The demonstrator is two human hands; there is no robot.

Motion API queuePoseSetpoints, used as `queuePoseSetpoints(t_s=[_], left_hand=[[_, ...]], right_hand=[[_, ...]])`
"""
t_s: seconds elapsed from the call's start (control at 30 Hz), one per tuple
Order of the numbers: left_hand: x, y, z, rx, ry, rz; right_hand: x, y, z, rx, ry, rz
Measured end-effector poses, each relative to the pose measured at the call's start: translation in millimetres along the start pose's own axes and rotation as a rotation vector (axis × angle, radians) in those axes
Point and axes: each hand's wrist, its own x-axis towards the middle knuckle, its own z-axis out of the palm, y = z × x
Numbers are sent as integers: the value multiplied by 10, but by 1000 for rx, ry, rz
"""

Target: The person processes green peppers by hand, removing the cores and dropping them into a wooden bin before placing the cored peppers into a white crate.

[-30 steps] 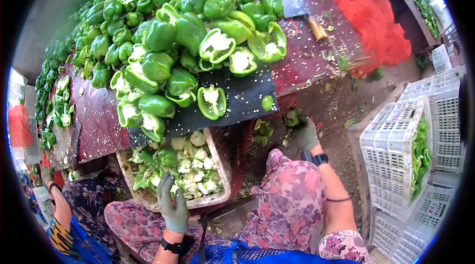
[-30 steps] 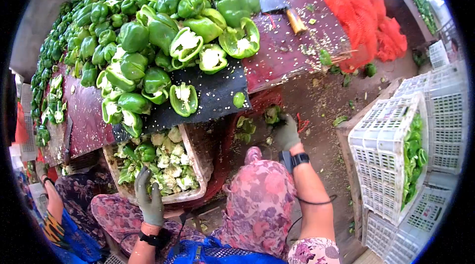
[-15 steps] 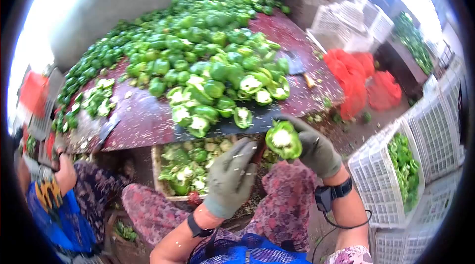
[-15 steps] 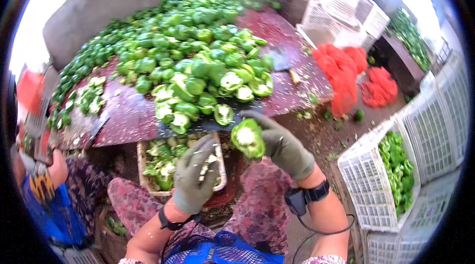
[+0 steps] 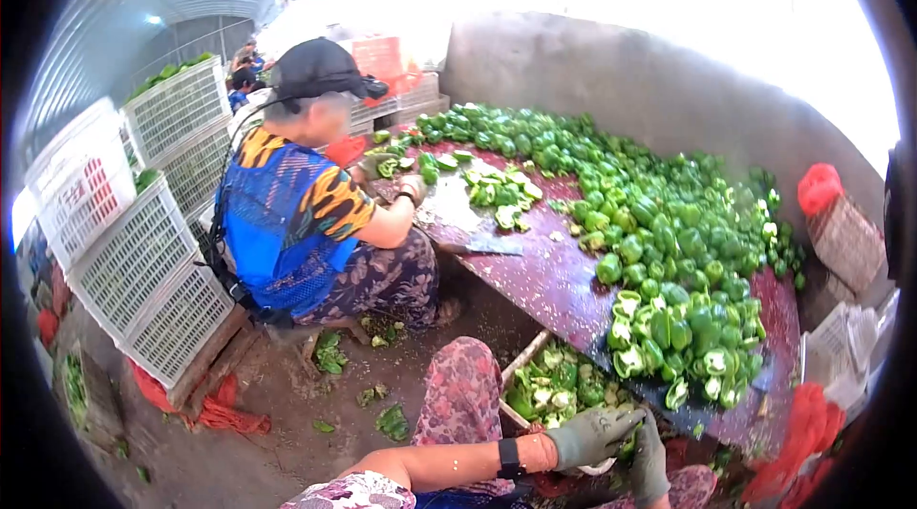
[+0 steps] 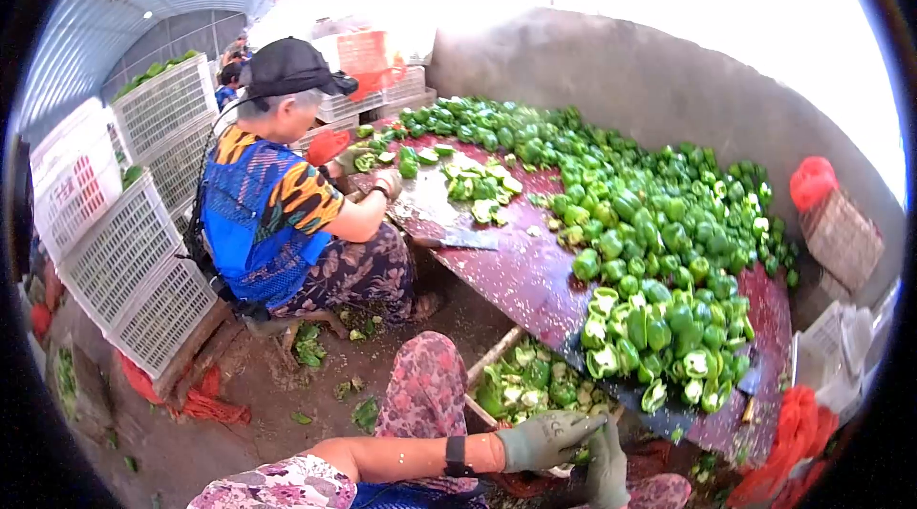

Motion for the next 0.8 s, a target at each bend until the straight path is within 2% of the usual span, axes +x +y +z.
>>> queuePoseSetpoints(t_s=[0.03,0.07,0.1,0.13,0.2,0.23,0.33,0.43,0.53,0.57,0.67,0.7,0.8], left_hand=[[-39,-45,-3,34,28,27],[-30,-14,-102,49,-90,-41],[-15,-2,-171,58,-141,-72],[-9,-2,-224,64,-194,-102],[-49,-19,-298,86,-163,-79],[-68,-27,-324,95,-149,-65],[-108,-38,-404,43,-46,-22],[-106,-34,-571,-51,-128,-95],[-161,-165,-460,-146,33,-95],[-161,-210,-423,-209,36,-163],[-238,-192,-478,-320,116,-256],[-253,-190,-499,-341,111,-286],[-242,-106,-693,-482,40,-448]], right_hand=[[7,-98,13,-106,-76,87],[-37,-278,39,-214,-149,176],[-64,-413,189,-281,-92,53],[-67,-504,278,-285,-75,56],[-78,-600,396,-292,-34,67],[-82,-590,433,-162,-23,89],[-29,-529,392,-156,-72,169],[-12,-575,469,-132,-53,196],[5,-410,487,-494,-125,-368],[115,-422,531,68,-47,153],[75,-591,745,310,86,390],[91,-610,652,118,-3,394],[73,-687,888,-528,118,-190]])
